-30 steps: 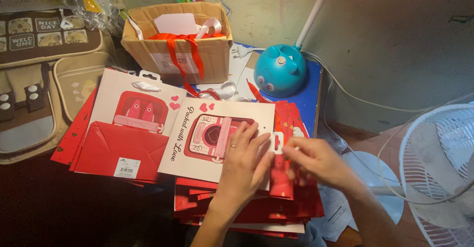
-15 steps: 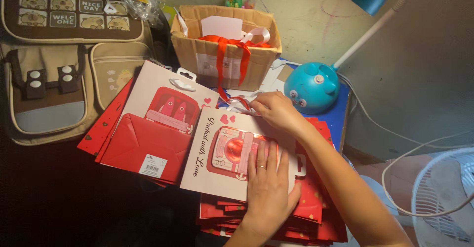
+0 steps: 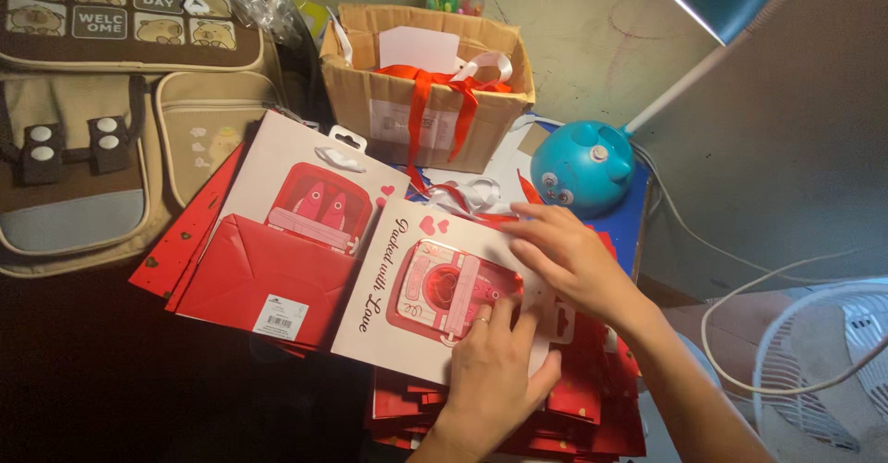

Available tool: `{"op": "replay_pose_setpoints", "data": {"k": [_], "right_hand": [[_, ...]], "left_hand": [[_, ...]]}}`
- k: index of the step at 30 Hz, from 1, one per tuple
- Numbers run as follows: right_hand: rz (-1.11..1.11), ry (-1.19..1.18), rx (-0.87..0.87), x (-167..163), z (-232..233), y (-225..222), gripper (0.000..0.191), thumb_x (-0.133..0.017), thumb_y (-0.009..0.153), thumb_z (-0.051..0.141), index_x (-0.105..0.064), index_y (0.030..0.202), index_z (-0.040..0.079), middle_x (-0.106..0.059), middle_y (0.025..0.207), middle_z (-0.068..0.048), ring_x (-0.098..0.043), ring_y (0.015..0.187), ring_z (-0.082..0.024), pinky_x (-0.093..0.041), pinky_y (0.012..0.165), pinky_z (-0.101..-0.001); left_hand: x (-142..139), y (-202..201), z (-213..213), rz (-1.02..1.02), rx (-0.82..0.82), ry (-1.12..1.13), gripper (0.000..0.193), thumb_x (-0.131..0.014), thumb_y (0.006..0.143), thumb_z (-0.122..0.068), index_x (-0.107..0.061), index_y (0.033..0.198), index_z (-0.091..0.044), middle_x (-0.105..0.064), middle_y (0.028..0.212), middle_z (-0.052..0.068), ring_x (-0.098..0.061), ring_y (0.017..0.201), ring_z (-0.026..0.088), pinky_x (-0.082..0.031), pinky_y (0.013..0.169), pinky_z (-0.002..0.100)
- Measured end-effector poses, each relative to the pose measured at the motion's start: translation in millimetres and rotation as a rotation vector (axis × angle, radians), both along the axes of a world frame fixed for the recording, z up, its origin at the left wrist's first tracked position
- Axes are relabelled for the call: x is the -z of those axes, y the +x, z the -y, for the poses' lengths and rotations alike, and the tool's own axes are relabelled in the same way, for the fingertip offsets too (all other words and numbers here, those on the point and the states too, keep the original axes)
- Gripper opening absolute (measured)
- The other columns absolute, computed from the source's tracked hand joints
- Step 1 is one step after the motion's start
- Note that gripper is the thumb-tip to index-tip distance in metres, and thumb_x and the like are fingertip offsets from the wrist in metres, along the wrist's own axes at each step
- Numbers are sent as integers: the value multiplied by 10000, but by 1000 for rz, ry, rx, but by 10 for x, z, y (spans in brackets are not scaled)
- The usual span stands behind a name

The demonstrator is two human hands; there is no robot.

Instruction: The person ties red and white ribbons around small red gift boxes. They thread the ribbon through a plastic handle on the box, then tie a bow and adjust it. The person repeats this process on multiple boxes, stacking the finished ones on the table.

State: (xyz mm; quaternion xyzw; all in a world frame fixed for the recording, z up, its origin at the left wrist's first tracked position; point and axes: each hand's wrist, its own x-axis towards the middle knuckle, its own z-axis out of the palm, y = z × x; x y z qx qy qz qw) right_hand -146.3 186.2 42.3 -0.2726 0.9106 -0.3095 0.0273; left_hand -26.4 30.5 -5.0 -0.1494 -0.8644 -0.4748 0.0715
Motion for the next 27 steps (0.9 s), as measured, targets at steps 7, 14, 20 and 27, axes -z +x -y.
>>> {"op": "replay_pose_setpoints", "data": {"k": [7, 14, 20, 27], "right_hand": [[131, 233, 16, 533, 450, -609, 400, -516, 1006, 401, -758, 1138, 111, -648, 1309, -120, -526, 1320, -301, -320, 1144, -514], [-389, -15, -157, 219, 106, 42, 204, -652, 922, 149, -749, 1080, 66, -714, 1073, -97, -675, 1054, -278, -413, 1075, -532], [-331, -183, -78, 73, -239, 744, 149, -680, 855, 76, -738, 987, 38, -709, 945, -101, -667, 893, -266, -491, 844, -398], [-321, -239, -223, 214, -219, 961, 50, -707, 858, 98, -685, 883, 62, -656, 868, -76, -662, 858, -256, -496, 960, -445]], "left_hand": [[67, 43, -399, -35, -94, 32, 432, -696, 829, -115, -611, 1245, -32, -586, 1205, 183, -687, 923, 367, -572, 766, 449], [28, -4, -267, 61, -55, 270, 361, -685, 839, -121, -606, 1173, -10, -621, 1120, 192, -681, 940, 383, -551, 784, 465], [-36, -2, -151, 530, -44, 933, 529, -506, 916, -189, -465, 1438, -107, -636, 1258, 78, -713, 975, 159, -596, 617, 343], [233, -11, -213, 476, 95, 1125, 251, -620, 1059, -158, -685, 1208, 33, -650, 1039, 70, -638, 834, 62, -516, 660, 209]]}}
